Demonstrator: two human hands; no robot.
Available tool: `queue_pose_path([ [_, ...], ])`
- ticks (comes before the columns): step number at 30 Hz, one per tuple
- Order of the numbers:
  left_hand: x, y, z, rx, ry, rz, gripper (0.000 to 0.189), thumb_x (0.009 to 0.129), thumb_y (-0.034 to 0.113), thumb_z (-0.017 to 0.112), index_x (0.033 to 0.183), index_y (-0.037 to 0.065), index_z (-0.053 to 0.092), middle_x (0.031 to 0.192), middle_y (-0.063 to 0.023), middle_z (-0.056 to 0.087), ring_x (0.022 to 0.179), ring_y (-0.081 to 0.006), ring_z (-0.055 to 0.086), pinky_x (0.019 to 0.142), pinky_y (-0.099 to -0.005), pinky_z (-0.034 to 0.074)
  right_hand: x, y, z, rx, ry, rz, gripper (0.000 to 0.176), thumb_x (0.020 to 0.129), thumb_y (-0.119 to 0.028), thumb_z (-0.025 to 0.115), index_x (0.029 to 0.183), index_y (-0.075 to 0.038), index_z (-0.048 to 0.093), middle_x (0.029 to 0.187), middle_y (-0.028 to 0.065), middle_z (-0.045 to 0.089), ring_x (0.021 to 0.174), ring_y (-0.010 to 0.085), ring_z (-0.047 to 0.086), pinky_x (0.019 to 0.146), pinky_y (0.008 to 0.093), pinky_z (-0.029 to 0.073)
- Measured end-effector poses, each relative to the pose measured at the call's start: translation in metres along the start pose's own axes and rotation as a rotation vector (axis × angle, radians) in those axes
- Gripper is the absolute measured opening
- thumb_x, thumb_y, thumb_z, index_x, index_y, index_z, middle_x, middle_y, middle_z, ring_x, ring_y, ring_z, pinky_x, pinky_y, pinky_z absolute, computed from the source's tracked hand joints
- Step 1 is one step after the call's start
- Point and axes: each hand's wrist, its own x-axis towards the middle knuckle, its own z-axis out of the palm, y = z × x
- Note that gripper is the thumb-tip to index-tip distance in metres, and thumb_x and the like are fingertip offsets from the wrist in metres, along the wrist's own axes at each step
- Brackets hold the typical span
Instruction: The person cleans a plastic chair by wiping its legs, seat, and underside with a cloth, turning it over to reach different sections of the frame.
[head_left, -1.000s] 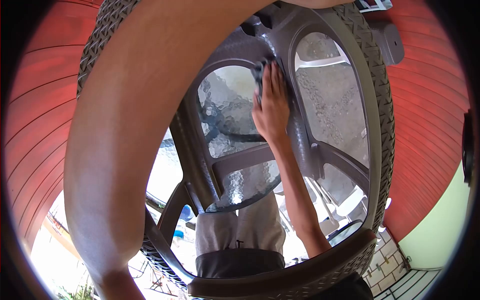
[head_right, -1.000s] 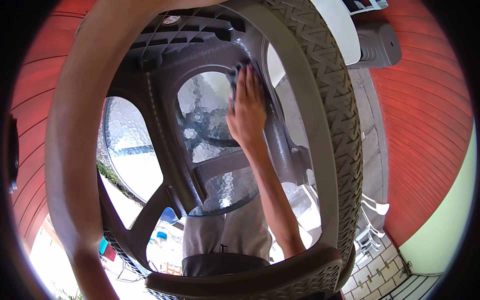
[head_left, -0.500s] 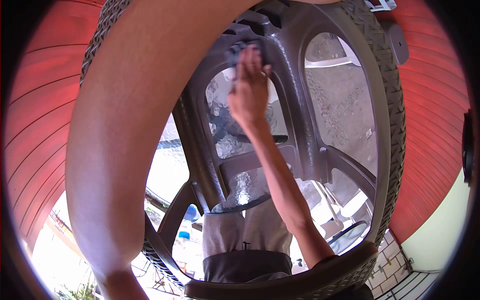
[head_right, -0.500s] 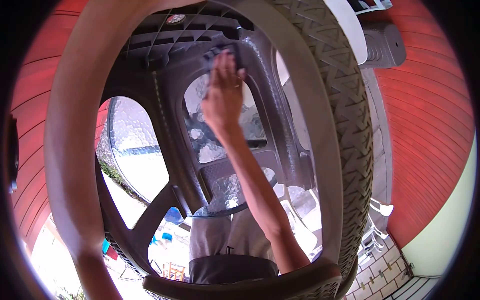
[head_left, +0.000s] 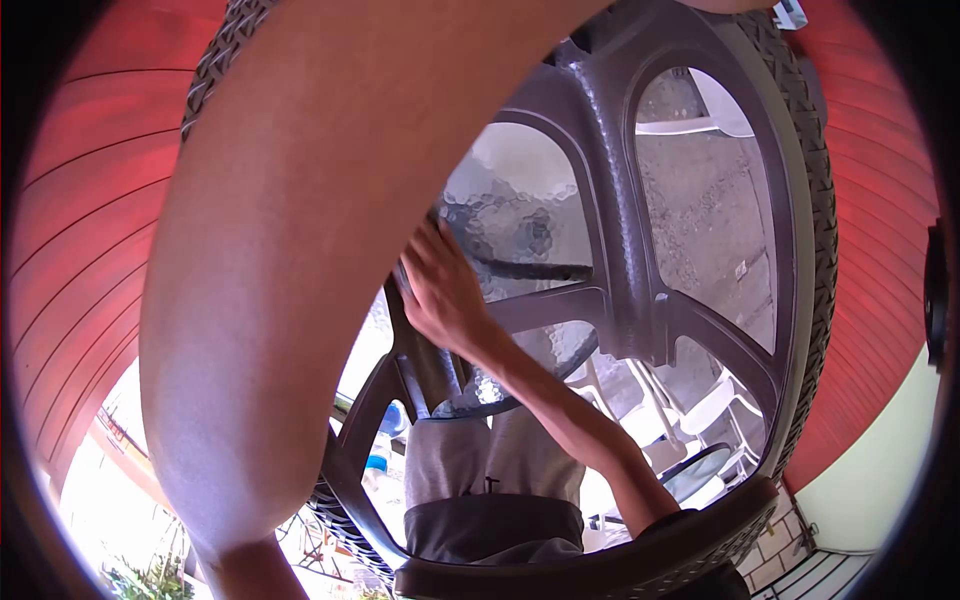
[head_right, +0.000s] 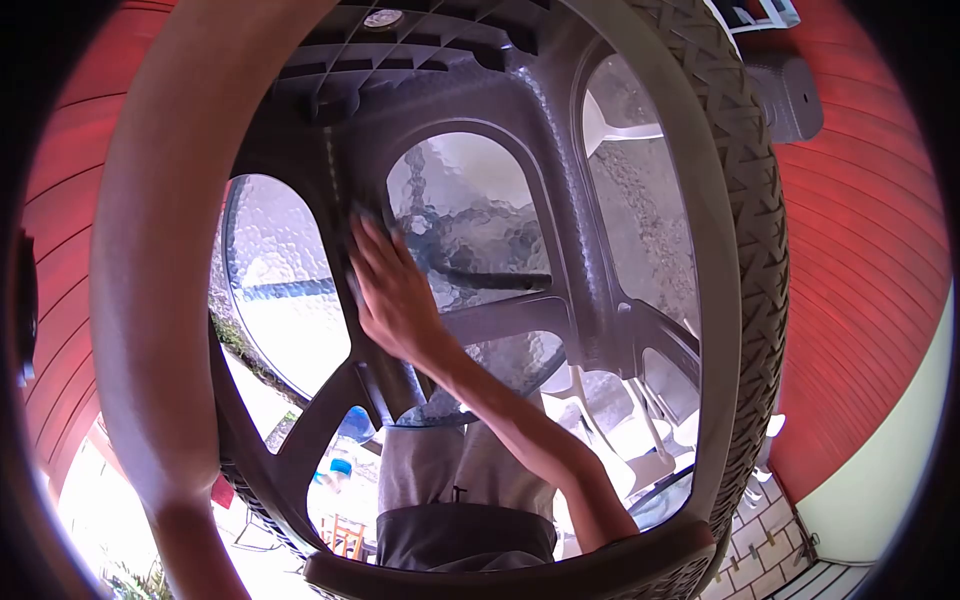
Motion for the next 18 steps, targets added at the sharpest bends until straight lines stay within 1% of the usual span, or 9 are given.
queue_pose_path([
  [3, -0.014, 0.0, 0.0, -0.02, 0.005, -0.034, 0.032, 0.101, 0.02, 0.046, 0.123, 0.006, 0.064, 0.124, -0.0235, 0.066, 0.113, -0.0417, 0.066, 0.092, -0.0502, 0.054, -0.084, -0.014, -0.002, -0.009, -0.219, 0.019, 0.058, 0.09, -0.014, 0.065, 0.143, 0.004, 0.052, 0.165, 0.0186, 0.033, 0.154, 0.0305, 0.03, 0.123, 0.0506, 0.031],
  [5, -0.024, 0.0, 0.0, -0.03, 0.007, -0.058, 0.032, 0.101, 0.021, 0.046, 0.123, 0.006, 0.064, 0.124, -0.0234, 0.066, 0.113, -0.0417, 0.066, 0.092, -0.0502, 0.054, -0.139, -0.024, 0.003, -0.006, -0.333, 0.03, 0.061, 0.092, -0.018, 0.07, 0.146, 0.001, 0.049, 0.164, 0.0173, 0.036, 0.153, 0.0301, 0.034, 0.122, 0.0539, 0.031],
  [8, -0.034, 0.0, 0.002, -0.048, 0.007, -0.085, 0.033, 0.101, 0.021, 0.046, 0.123, 0.006, 0.064, 0.124, -0.0234, 0.066, 0.113, -0.0416, 0.066, 0.092, -0.0503, 0.054, -0.171, -0.035, 0.008, 0.007, -0.375, 0.081, 0.061, 0.093, -0.019, 0.069, 0.147, 0.0, 0.048, 0.164, 0.0165, 0.035, 0.153, 0.0292, 0.034, 0.121, 0.0558, 0.032],
  [11, -0.045, 0.002, 0.004, -0.059, 0.012, -0.103, 0.033, 0.101, 0.021, 0.045, 0.124, 0.006, 0.064, 0.124, -0.0233, 0.066, 0.114, -0.0415, 0.066, 0.093, -0.0503, 0.053, -0.143, -0.036, 0.005, -0.033, -0.394, 0.102, 0.06, 0.094, -0.018, 0.067, 0.148, 0.0, 0.046, 0.165, 0.0165, 0.035, 0.153, 0.0294, 0.033, 0.12, 0.059, 0.03],
  [14, -0.056, 0.004, 0.007, -0.07, 0.013, -0.119, 0.033, 0.101, 0.021, 0.045, 0.124, 0.006, 0.064, 0.124, -0.0232, 0.066, 0.114, -0.0414, 0.066, 0.093, -0.0503, 0.053, -0.081, -0.026, 0.009, 0.015, -0.202, 0.133, 0.058, 0.096, -0.016, 0.063, 0.148, 0.001, 0.045, 0.164, 0.0168, 0.035, 0.154, 0.0303, 0.031, 0.121, 0.0614, 0.027],
  [16, -0.061, 0.005, 0.008, -0.071, 0.016, -0.127, 0.033, 0.101, 0.021, 0.045, 0.124, 0.006, 0.064, 0.125, -0.0231, 0.066, 0.114, -0.0414, 0.066, 0.093, -0.0503, 0.053, -0.033, -0.009, 0.015, -0.004, -0.027, 0.076, 0.057, 0.094, -0.01, 0.062, 0.148, 0.002, 0.045, 0.164, 0.0175, 0.035, 0.154, 0.0317, 0.03, 0.122, 0.0622, 0.025],
  [18, -0.066, 0.006, 0.007, -0.068, 0.019, -0.134, 0.033, 0.101, 0.021, 0.045, 0.124, 0.006, 0.064, 0.125, -0.0231, 0.066, 0.114, -0.0413, 0.066, 0.093, -0.0503, 0.053, 0.014, 0.001, 0.005, -0.045, 0.071, 0.038, 0.061, 0.09, -0.002, 0.062, 0.148, 0.002, 0.046, 0.164, 0.0179, 0.035, 0.154, 0.0321, 0.03, 0.123, 0.0621, 0.024],
])
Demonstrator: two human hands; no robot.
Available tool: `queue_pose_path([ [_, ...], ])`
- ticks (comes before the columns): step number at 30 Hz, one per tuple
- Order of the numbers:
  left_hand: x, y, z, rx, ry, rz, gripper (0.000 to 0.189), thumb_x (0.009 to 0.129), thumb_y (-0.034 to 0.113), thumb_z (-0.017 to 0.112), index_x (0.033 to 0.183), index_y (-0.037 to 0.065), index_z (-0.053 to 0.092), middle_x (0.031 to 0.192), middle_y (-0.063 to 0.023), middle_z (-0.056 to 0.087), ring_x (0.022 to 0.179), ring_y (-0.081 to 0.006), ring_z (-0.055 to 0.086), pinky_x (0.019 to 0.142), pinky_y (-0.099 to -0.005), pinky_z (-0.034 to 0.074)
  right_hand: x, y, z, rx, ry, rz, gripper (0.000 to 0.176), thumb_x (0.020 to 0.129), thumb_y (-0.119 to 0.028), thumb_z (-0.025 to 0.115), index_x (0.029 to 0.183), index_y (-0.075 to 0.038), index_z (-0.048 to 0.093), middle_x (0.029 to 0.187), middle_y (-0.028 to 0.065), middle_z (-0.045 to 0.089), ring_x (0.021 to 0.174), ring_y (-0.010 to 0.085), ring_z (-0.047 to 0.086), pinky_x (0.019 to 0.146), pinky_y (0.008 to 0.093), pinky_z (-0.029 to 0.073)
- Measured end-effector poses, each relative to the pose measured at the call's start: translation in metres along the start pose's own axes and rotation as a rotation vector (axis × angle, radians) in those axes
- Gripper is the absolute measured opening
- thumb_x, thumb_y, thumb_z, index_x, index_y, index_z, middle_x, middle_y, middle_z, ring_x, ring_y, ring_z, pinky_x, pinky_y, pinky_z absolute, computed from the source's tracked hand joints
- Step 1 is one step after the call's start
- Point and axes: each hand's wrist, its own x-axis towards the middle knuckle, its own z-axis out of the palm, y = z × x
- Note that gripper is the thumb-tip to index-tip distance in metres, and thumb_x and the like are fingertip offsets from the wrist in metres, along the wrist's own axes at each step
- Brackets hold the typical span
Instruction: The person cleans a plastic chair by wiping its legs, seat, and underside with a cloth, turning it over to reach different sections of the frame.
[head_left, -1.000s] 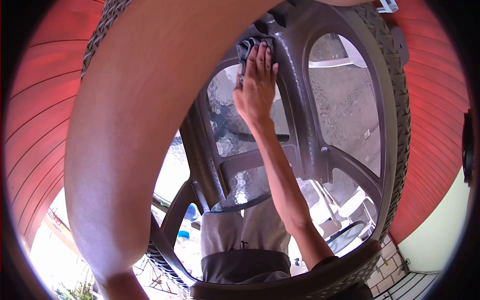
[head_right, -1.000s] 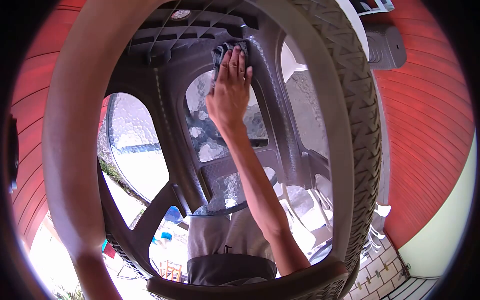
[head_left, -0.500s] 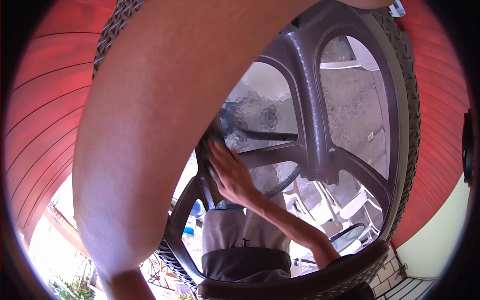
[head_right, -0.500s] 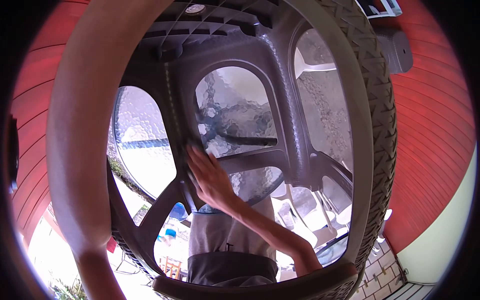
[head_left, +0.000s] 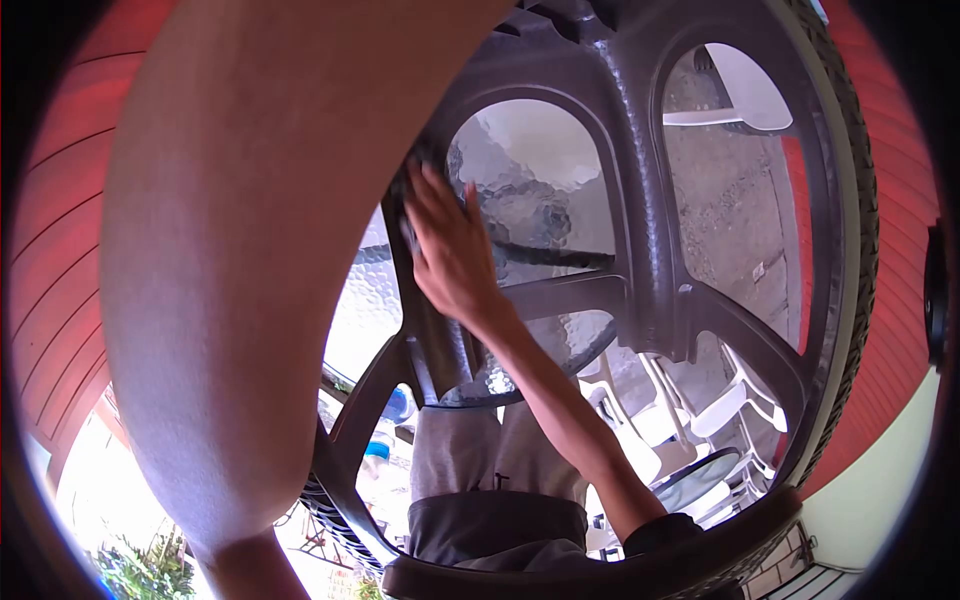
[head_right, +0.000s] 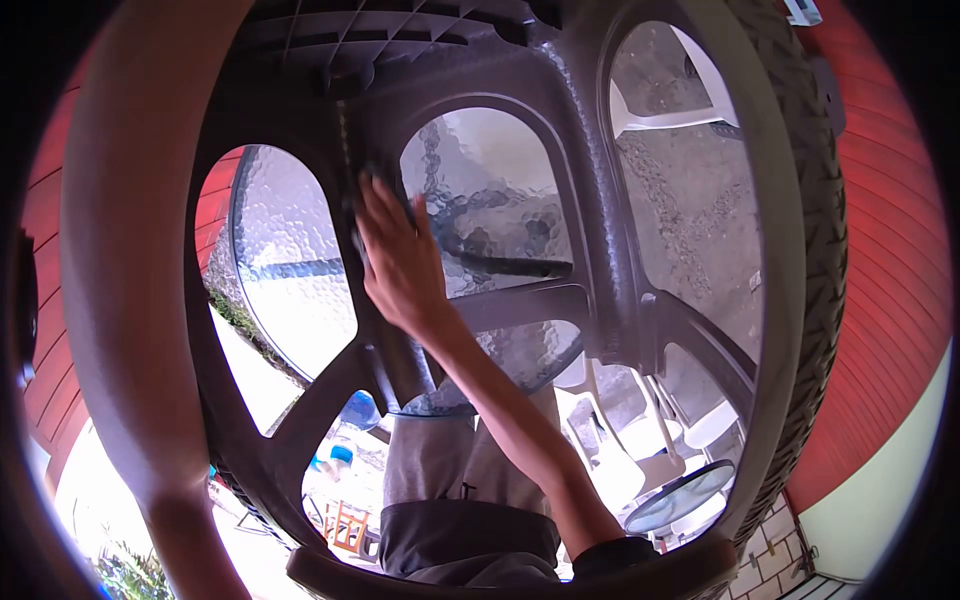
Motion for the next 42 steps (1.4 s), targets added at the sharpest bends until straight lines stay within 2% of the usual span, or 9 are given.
queue_pose_path([
  [4, -0.01, -0.001, 0.001, -0.01, 0.006, -0.017, 0.034, 0.101, 0.021, 0.045, 0.124, 0.006, 0.064, 0.125, -0.023, 0.065, 0.114, -0.0412, 0.066, 0.094, -0.0503, 0.053, 0.007, 0.003, 0.006, 0.001, 0.039, -0.007, 0.07, 0.081, 0.005, 0.064, 0.148, 0.002, 0.046, 0.163, 0.0184, 0.035, 0.155, 0.032, 0.029, 0.124, 0.0619, 0.023],
  [9, -0.016, 0.0, -0.003, -0.028, 0.012, -0.038, 0.034, 0.101, 0.022, 0.044, 0.125, 0.006, 0.063, 0.125, -0.0229, 0.065, 0.115, -0.041, 0.066, 0.094, -0.0503, 0.052, -0.131, -0.019, -0.011, 0.112, -0.311, 0.116, 0.065, 0.08, 0.006, 0.063, 0.144, 0.001, 0.052, 0.165, 0.017, 0.034, 0.155, 0.0313, 0.03, 0.122, 0.0622, 0.025],
  [17, -0.026, 0.005, -0.002, -0.034, 0.005, -0.066, 0.035, 0.101, 0.022, 0.044, 0.125, 0.006, 0.063, 0.126, -0.0227, 0.065, 0.115, -0.0408, 0.065, 0.095, -0.0503, 0.052, -0.266, -0.034, -0.026, 0.304, -0.426, 0.183, 0.039, 0.1, -0.008, 0.061, 0.138, -0.001, 0.059, 0.155, 0.014, 0.051, 0.145, 0.0265, 0.048, 0.117, 0.0456, 0.039],
  [21, -0.033, 0.005, -0.002, -0.033, 0.004, -0.081, 0.035, 0.101, 0.022, 0.043, 0.125, 0.007, 0.063, 0.126, -0.0226, 0.065, 0.116, -0.0407, 0.065, 0.096, -0.0503, 0.052, -0.302, -0.017, -0.034, 1.012, -0.517, 0.937, 0.038, 0.103, -0.012, 0.059, 0.138, 0.0, 0.06, 0.111, 0.0104, 0.069, 0.106, 0.0115, 0.063, 0.093, 0.0289, 0.046],
  [24, -0.038, 0.004, -0.004, -0.034, 0.002, -0.091, 0.035, 0.102, 0.023, 0.043, 0.125, 0.007, 0.063, 0.127, -0.0225, 0.065, 0.116, -0.0406, 0.065, 0.096, -0.0503, 0.051, -0.302, -0.003, -0.052, 1.154, -0.208, 1.092, 0.035, 0.104, -0.013, 0.059, 0.137, 0.0, 0.061, 0.085, -0.0011, 0.058, 0.083, 0.0053, 0.053, 0.075, 0.0252, 0.045],
  [28, -0.046, 0.006, -0.004, -0.04, -0.002, -0.117, 0.035, 0.102, 0.023, 0.043, 0.126, 0.007, 0.063, 0.127, -0.0224, 0.065, 0.116, -0.0405, 0.065, 0.096, -0.0503, 0.051, -0.229, 0.009, -0.057, 0.628, 0.11, 0.601, 0.045, 0.101, -0.007, 0.059, 0.146, -0.002, 0.053, 0.124, 0.0185, 0.067, 0.108, 0.0275, 0.069, 0.092, 0.0365, 0.052],
  [31, -0.046, 0.008, -0.003, -0.036, -0.002, -0.116, 0.036, 0.102, 0.023, 0.042, 0.126, 0.007, 0.063, 0.127, -0.0223, 0.065, 0.116, -0.0404, 0.065, 0.096, -0.0503, 0.051, -0.194, 0.017, -0.012, 0.342, 0.171, 0.396, 0.056, 0.097, -0.002, 0.061, 0.151, -0.004, 0.047, 0.15, 0.0276, 0.05, 0.135, 0.0411, 0.056, 0.11, 0.0458, 0.046],
  [34, -0.046, 0.006, -0.003, -0.031, -0.006, -0.123, 0.036, 0.102, 0.023, 0.042, 0.126, 0.007, 0.063, 0.127, -0.0222, 0.065, 0.117, -0.0403, 0.065, 0.097, -0.0503, 0.051, -0.184, -0.009, 0.015, 0.36, 0.142, 0.298, 0.06, 0.095, 0.002, 0.06, 0.153, -0.002, 0.045, 0.156, 0.0248, 0.045, 0.145, 0.0432, 0.043, 0.119, 0.0474, 0.037],
  [42, -0.045, 0.004, -0.007, -0.037, -0.016, -0.122, 0.036, 0.102, 0.023, 0.042, 0.126, 0.007, 0.063, 0.128, -0.022, 0.065, 0.117, -0.04, 0.065, 0.098, -0.0503, 0.05, -0.212, -0.024, 0.001, 0.492, -0.002, 0.436, 0.054, 0.095, 0.002, 0.06, 0.147, 0.002, 0.049, 0.144, 0.0269, 0.055, 0.13, 0.0449, 0.055, 0.108, 0.048, 0.046],
])
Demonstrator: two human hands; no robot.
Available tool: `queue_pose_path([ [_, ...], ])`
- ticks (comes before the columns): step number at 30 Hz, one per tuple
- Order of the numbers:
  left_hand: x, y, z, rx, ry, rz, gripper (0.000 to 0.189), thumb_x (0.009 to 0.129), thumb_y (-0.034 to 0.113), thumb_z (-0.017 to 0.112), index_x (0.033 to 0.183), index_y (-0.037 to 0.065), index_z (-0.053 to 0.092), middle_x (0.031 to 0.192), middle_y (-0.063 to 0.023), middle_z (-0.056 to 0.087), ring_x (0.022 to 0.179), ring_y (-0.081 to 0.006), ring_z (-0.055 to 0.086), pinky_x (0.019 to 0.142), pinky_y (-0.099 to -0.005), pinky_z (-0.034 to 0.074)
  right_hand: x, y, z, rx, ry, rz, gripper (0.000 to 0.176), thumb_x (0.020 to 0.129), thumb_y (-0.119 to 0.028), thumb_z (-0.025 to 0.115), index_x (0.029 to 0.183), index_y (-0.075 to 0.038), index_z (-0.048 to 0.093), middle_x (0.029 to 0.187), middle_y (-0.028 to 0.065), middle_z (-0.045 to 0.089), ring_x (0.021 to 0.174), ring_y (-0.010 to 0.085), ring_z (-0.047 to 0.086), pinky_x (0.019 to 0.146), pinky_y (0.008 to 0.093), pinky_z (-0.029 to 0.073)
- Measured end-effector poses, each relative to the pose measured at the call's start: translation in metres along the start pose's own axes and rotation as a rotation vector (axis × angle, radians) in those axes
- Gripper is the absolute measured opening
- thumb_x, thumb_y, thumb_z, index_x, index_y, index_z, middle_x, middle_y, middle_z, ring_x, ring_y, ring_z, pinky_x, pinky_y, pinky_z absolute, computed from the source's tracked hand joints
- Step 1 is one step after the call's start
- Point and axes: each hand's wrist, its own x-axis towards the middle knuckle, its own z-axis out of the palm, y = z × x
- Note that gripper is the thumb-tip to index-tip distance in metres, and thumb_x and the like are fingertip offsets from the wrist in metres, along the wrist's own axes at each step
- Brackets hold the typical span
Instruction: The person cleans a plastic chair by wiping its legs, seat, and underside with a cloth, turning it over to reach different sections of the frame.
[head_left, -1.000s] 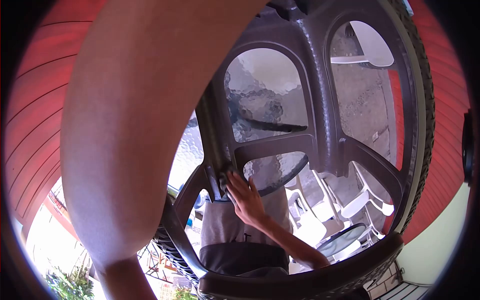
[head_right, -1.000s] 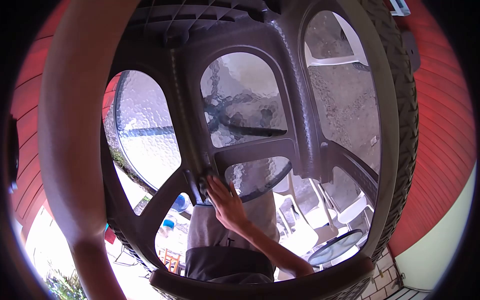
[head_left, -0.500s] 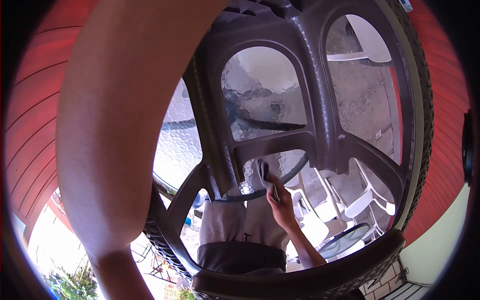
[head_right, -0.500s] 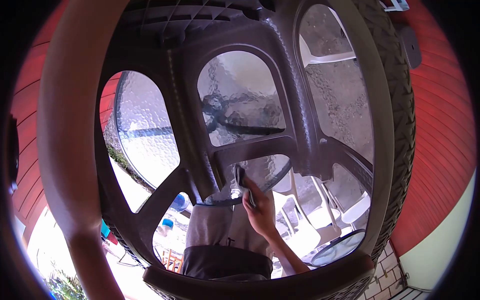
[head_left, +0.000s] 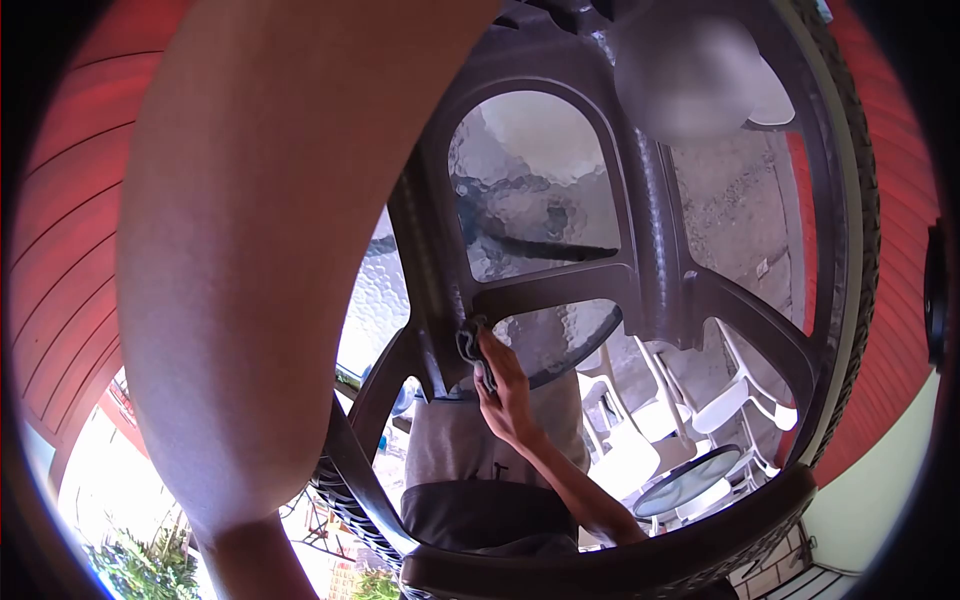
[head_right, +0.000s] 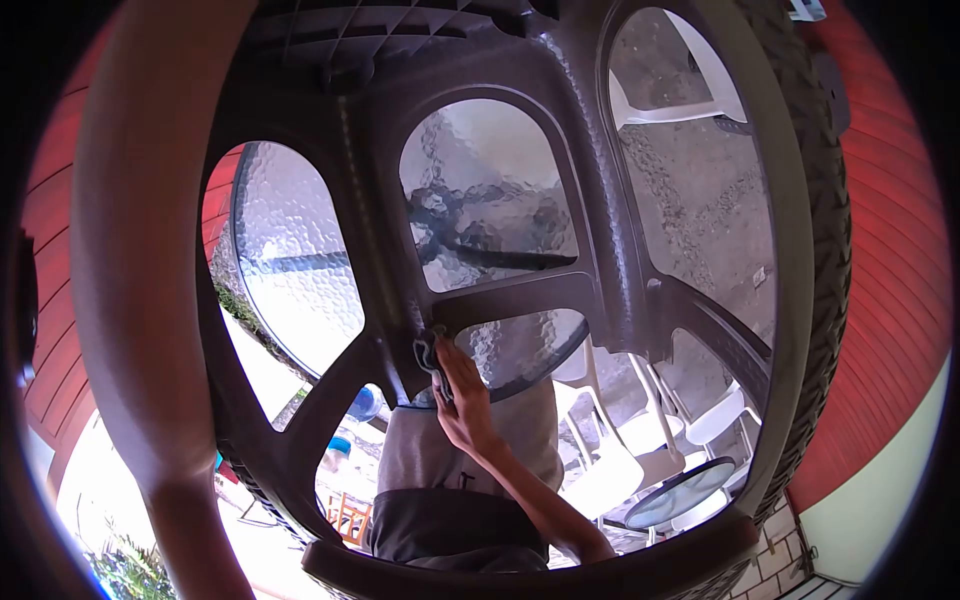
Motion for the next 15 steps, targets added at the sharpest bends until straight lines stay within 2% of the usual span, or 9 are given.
queue_pose_path([
  [5, 0.009, 0.002, 0.003, -0.001, -0.003, 0.011, 0.037, 0.102, 0.024, 0.041, 0.127, 0.007, 0.063, 0.129, -0.0219, 0.065, 0.118, -0.0399, 0.064, 0.098, -0.0504, 0.05, -0.042, 0.007, -0.01, 0.054, -0.082, 0.158, 0.05, 0.097, -0.001, 0.061, 0.145, 0.004, 0.05, 0.137, 0.0295, 0.059, 0.122, 0.0468, 0.06, 0.104, 0.0487, 0.048],
  [6, 0.007, 0.0, 0.002, -0.004, -0.003, 0.012, 0.037, 0.102, 0.024, 0.041, 0.127, 0.007, 0.063, 0.129, -0.0219, 0.065, 0.118, -0.0399, 0.064, 0.098, -0.0504, 0.05, -0.046, 0.007, -0.011, 0.073, -0.11, 0.226, 0.049, 0.097, -0.002, 0.06, 0.145, 0.005, 0.05, 0.138, 0.0309, 0.058, 0.121, 0.0472, 0.06, 0.105, 0.0486, 0.048],
  [9, 0.009, -0.001, 0.002, -0.002, -0.008, 0.008, 0.037, 0.102, 0.024, 0.041, 0.127, 0.007, 0.063, 0.129, -0.0218, 0.065, 0.118, -0.0398, 0.064, 0.098, -0.0504, 0.05, -0.049, 0.009, -0.008, 0.112, -0.113, 0.226, 0.049, 0.098, -0.003, 0.06, 0.145, 0.006, 0.048, 0.143, 0.0309, 0.055, 0.125, 0.0471, 0.058, 0.108, 0.0461, 0.047],
  [12, 0.014, -0.001, 0.001, 0.01, -0.007, 0.013, 0.037, 0.102, 0.024, 0.041, 0.127, 0.008, 0.063, 0.129, -0.0217, 0.064, 0.118, -0.0397, 0.064, 0.099, -0.0504, 0.05, -0.043, 0.003, -0.003, -0.006, -0.089, 0.022, 0.058, 0.099, -0.005, 0.058, 0.153, 0.003, 0.039, 0.151, 0.0297, 0.046, 0.133, 0.0465, 0.051, 0.112, 0.051, 0.041],
  [15, 0.016, 0.002, 0.0, 0.015, -0.007, 0.01, 0.038, 0.102, 0.024, 0.04, 0.127, 0.008, 0.063, 0.129, -0.0216, 0.064, 0.118, -0.0396, 0.064, 0.099, -0.0504, 0.049, -0.028, -0.006, 0.006, -0.242, -0.166, 0.019, 0.066, 0.097, -0.006, 0.059, 0.157, 0.003, 0.032, 0.163, 0.0265, 0.031, 0.142, 0.0439, 0.042, 0.117, 0.0627, 0.031],
])
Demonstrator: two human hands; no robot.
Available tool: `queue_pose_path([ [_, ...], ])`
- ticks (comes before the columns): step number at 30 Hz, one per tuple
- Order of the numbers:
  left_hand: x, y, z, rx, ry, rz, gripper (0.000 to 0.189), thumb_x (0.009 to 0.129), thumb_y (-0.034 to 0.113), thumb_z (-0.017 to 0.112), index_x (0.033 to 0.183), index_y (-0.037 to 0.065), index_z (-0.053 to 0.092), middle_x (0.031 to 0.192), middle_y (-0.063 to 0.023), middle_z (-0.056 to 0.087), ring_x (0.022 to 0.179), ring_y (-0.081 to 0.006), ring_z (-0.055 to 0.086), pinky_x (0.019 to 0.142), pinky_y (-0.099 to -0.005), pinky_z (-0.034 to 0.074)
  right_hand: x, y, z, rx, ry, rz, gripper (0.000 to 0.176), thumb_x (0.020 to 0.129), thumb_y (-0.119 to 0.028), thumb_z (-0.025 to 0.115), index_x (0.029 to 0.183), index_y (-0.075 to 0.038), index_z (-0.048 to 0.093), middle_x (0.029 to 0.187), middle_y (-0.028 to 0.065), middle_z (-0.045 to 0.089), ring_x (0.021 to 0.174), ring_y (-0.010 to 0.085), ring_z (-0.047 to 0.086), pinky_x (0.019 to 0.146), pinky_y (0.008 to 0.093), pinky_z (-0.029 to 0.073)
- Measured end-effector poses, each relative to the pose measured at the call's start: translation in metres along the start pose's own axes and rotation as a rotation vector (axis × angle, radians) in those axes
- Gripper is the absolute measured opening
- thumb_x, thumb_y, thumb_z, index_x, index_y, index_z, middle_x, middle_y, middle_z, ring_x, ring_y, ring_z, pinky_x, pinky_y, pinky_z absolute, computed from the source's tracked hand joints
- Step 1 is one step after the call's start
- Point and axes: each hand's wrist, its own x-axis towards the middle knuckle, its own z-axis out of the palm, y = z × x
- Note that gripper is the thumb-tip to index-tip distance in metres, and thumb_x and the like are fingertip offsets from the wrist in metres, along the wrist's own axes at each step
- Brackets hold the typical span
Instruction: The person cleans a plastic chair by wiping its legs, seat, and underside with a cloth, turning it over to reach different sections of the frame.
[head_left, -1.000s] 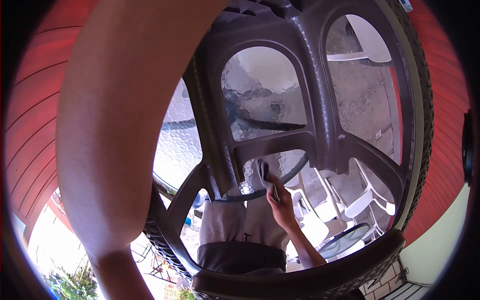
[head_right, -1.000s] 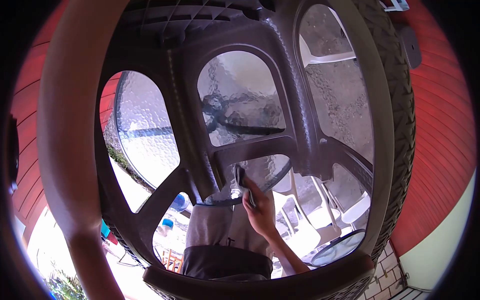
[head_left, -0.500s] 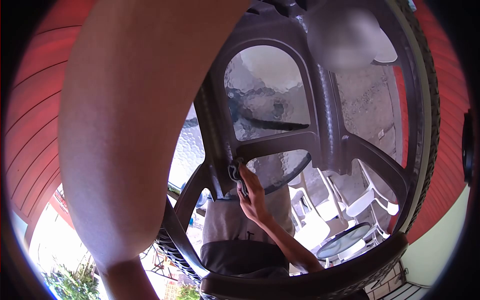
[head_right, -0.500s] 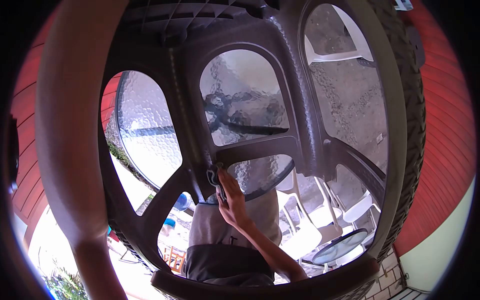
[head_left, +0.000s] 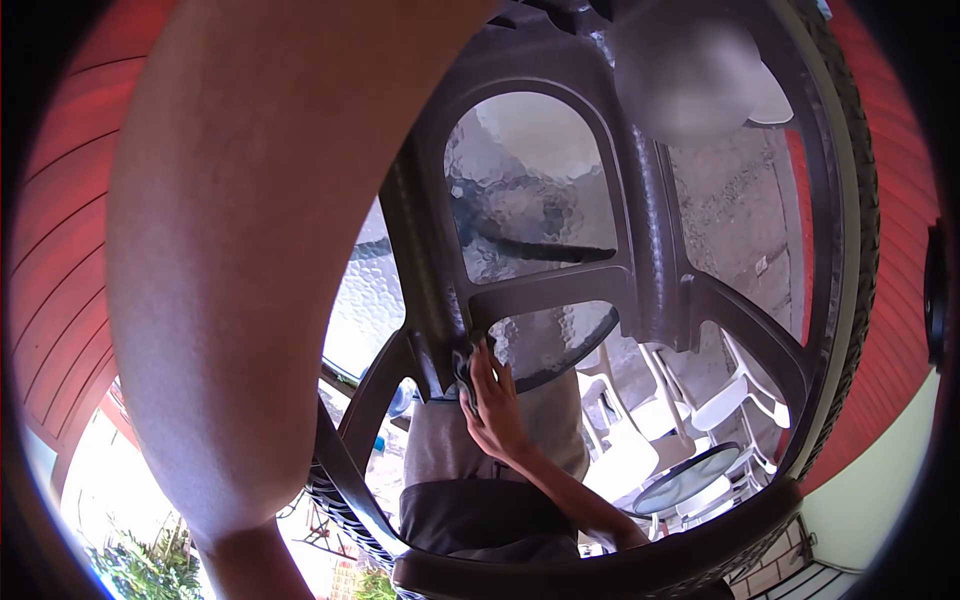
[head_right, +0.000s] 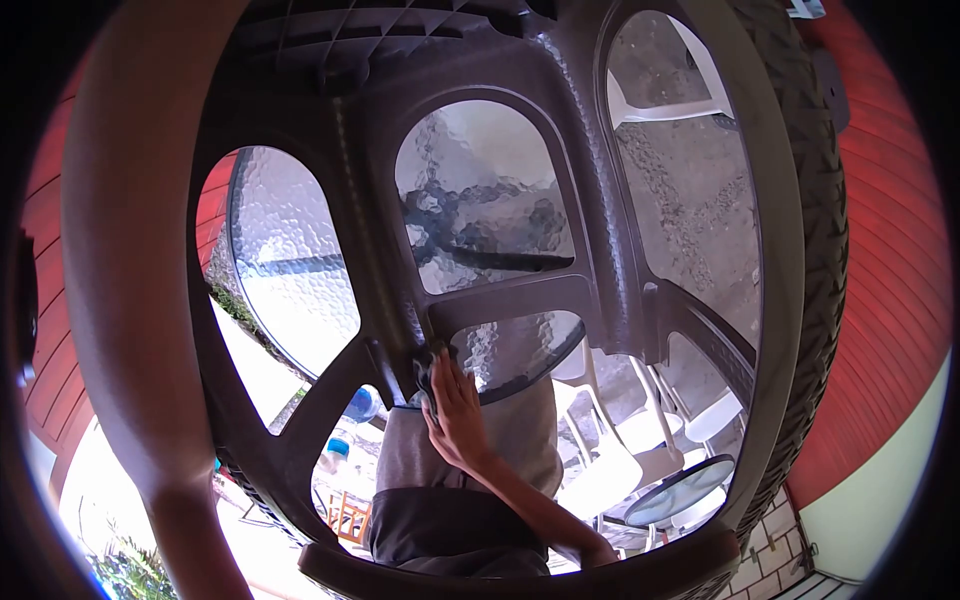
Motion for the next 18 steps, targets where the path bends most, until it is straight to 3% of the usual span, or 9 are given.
queue_pose_path([
  [1, 0.003, 0.002, 0.0, 0.006, -0.007, 0.006, 0.038, 0.102, 0.024, 0.04, 0.127, 0.008, 0.063, 0.129, -0.0216, 0.064, 0.118, -0.0396, 0.064, 0.099, -0.0504, 0.049, 0.012, -0.002, 0.0, -0.021, 0.001, 0.005, 0.07, 0.097, -0.01, 0.06, 0.159, 0.0, 0.028, 0.166, 0.0248, 0.025, 0.145, 0.0417, 0.039, 0.117, 0.0685, 0.026],
  [4, 0.007, 0.002, -0.001, 0.009, -0.008, 0.013, 0.038, 0.103, 0.024, 0.04, 0.127, 0.008, 0.063, 0.13, -0.0215, 0.064, 0.119, -0.0395, 0.064, 0.099, -0.0504, 0.049, 0.061, -0.016, -0.014, -0.185, 0.102, 0.017, 0.069, 0.098, -0.013, 0.06, 0.159, 0.0, 0.029, 0.166, 0.0245, 0.026, 0.146, 0.0414, 0.038, 0.119, 0.0669, 0.023],
  [9, 0.03, 0.004, 0.0, 0.041, -0.012, 0.094, 0.038, 0.103, 0.025, 0.04, 0.128, 0.008, 0.063, 0.13, -0.0214, 0.064, 0.119, -0.0393, 0.064, 0.1, -0.0504, 0.049, 0.06, 0.024, -0.021, -0.39, 0.217, 0.144, 0.065, 0.102, -0.021, 0.055, 0.16, -0.005, 0.032, 0.17, 0.0162, 0.025, 0.158, 0.0335, 0.021, 0.123, 0.0667, 0.015],
  [18, 0.091, 0.029, 0.011, 0.125, -0.035, 0.28, 0.039, 0.103, 0.025, 0.039, 0.128, 0.008, 0.063, 0.131, -0.0212, 0.064, 0.12, -0.0391, 0.064, 0.101, -0.0504, 0.048, 0.068, 0.072, -0.103, -0.577, 0.379, 0.229, 0.063, 0.102, -0.019, 0.052, 0.16, -0.003, 0.032, 0.17, 0.0163, 0.024, 0.158, 0.0344, 0.021, 0.124, 0.0617, 0.017],
])
